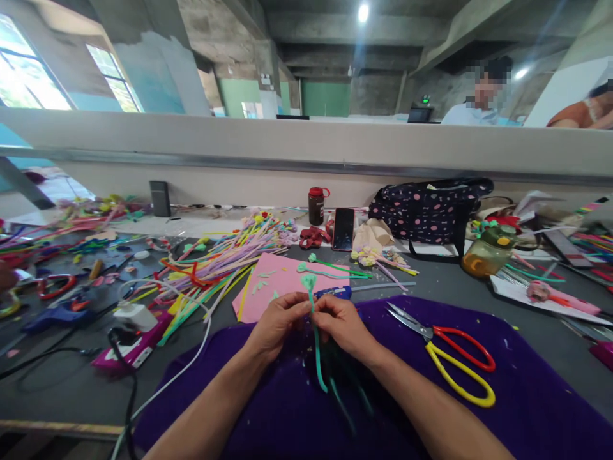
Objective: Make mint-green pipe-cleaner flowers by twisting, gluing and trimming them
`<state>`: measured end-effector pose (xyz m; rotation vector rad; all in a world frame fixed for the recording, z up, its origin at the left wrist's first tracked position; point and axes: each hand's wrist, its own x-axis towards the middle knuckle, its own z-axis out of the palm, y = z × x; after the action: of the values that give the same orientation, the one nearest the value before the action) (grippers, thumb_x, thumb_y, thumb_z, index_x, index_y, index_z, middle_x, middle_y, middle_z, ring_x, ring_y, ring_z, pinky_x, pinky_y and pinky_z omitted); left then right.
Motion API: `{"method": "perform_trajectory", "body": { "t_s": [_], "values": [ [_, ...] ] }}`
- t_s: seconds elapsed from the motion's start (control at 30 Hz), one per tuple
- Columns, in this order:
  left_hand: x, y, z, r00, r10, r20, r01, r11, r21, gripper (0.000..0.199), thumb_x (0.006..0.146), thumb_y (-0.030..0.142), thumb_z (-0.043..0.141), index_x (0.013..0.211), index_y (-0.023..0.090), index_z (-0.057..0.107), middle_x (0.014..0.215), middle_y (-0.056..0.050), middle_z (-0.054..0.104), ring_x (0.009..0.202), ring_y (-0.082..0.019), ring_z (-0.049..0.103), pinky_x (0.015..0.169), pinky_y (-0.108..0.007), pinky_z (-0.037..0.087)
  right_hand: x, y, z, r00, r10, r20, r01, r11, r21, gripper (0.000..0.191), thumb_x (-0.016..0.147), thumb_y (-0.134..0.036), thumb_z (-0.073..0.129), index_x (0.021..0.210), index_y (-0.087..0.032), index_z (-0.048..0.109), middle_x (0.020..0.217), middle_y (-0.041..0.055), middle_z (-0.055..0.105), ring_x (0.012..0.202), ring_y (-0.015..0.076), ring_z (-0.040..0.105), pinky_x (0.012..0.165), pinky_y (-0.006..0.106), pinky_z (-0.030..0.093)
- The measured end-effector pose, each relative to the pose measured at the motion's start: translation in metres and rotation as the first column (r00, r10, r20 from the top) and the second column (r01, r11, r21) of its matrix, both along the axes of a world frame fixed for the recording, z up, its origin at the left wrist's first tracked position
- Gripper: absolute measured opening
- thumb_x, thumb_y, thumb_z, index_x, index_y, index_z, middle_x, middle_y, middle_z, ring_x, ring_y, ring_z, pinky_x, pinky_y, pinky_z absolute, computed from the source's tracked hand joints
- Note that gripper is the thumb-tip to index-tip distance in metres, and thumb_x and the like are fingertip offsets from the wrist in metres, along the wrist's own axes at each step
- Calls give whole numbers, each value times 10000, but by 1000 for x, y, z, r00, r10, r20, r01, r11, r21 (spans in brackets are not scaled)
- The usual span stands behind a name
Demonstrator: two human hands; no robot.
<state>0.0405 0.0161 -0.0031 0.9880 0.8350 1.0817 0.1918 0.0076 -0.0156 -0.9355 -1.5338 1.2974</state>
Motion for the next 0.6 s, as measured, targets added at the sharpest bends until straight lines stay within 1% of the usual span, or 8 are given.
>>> {"method": "perform_trajectory", "body": {
  "t_s": [0.1,0.2,0.27,0.33,0.4,0.47,0.53,0.6],
  "values": [
    [2,1,-2,1000,28,-5,-28,999,-22,171,584,260,729,670,125,667,585,-5,594,453,-58,443,467,-189,310,-1,-1,-1,1000,-1,29,1,1000,2,150,738,-287,555,652,-174,507,519,-68,423,421,64,402,433,195,323],
    [3,1,-3,999,34,-1,-34,999,-8,167,573,253,735,651,129,656,598,-4,607,495,-70,482,504,-194,339,1,-1,0,999,23,37,-22,1000,-17,137,738,-295,558,682,-173,530,508,-67,438,416,68,417,430,195,320],
    [2,2,0,999,47,15,-47,999,-11,166,579,254,733,624,132,629,634,-13,624,541,-85,520,529,-197,365,3,1,3,999,19,40,-18,1000,-20,120,737,-286,562,715,-168,562,519,-61,472,416,70,432,431,197,324],
    [-2,3,4,998,57,35,-56,998,-28,170,605,262,719,633,139,605,679,-20,640,578,-97,550,526,-192,380,8,4,7,998,-49,31,49,999,-4,104,731,-263,564,721,-160,581,561,-46,523,426,68,444,431,194,325],
    [-8,5,9,996,62,58,-61,998,-20,167,629,262,706,662,146,590,697,-24,650,607,-105,573,510,-178,388,15,10,11,991,-136,7,136,991,-1,106,740,-244,537,688,-158,569,566,-37,546,416,63,434,411,188,299],
    [-14,7,12,998,46,52,-44,998,-39,175,636,266,705,679,143,589,628,-9,632,516,-81,550,473,-168,383,22,16,13,983,-184,-13,184,983,-16,155,771,-241,476,651,-164,537,498,-44,520,379,64,401,381,187,256],
    [-18,10,14,999,21,38,-18,998,-61,180,639,268,704,719,135,613,559,13,599,422,-51,499,422,-154,356,27,20,12,982,-191,-4,191,981,-15,213,795,-240,423,615,-169,511,430,-53,475,352,68,379,371,192,236],
    [-21,12,13,999,8,33,-6,998,-70,203,642,265,703,779,131,638,531,24,578,386,-36,472,393,-146,333,30,23,9,984,-175,37,175,985,6,244,799,-238,416,580,-167,497,403,-57,451,346,67,378,380,195,245]
  ]
}}
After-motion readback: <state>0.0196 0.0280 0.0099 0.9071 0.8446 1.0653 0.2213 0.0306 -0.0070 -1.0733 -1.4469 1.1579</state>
